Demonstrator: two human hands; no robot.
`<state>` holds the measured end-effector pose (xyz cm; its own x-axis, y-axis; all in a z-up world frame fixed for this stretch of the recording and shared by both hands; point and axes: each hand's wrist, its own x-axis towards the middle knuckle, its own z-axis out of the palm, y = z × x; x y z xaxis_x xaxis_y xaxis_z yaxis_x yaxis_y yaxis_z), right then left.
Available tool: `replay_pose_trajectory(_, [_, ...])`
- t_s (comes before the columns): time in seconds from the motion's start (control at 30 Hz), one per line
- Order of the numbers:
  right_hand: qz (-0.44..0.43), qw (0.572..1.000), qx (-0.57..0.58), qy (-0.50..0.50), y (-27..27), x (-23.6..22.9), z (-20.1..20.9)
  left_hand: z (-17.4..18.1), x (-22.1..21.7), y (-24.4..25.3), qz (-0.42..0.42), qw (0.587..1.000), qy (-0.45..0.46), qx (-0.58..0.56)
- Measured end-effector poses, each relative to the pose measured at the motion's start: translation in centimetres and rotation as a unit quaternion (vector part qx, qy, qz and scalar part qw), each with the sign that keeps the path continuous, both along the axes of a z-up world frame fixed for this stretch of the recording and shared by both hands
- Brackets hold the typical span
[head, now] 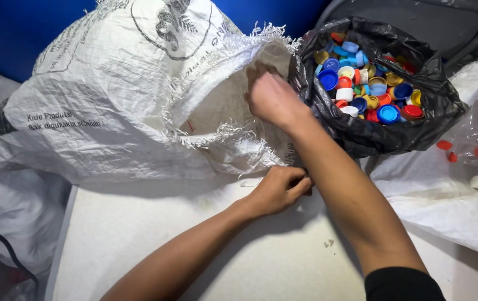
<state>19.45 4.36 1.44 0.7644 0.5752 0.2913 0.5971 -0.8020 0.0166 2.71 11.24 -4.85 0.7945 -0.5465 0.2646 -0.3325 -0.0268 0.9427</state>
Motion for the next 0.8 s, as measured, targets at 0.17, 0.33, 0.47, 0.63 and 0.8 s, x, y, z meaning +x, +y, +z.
replay_pose_trajectory(0.17, [-0.127, 0.989, -0.075, 0.027, 2.1, 2.7, -0.8, -1.0, 1.2, 0.1, 0.057, 0.994, 0.072, -0.055])
replay_pose_trajectory(0.33, [-0.149, 0.976, -0.057, 0.151, 1.5, -0.1, 2.4, -2.5, 2.5, -0.3, -0.001, 0.966, 0.187, -0.179])
replay_pose_trajectory(0.47, [-0.085, 0.995, 0.005, 0.061, 0.1, -7.1, 8.2, -4.7, 3.6, 0.1, -0.012, 0.924, 0.271, -0.270])
replay_pose_trajectory(0.63, [-0.180, 0.952, 0.116, 0.217, -4.3, -13.8, 13.7, -3.7, 3.5, 1.6, -0.180, 0.834, 0.324, -0.409])
replay_pose_trajectory(0.8, [-0.151, 0.930, 0.136, 0.305, -9.3, -15.5, 10.8, -3.6, 3.2, 1.7, -0.188, 0.835, 0.346, -0.385])
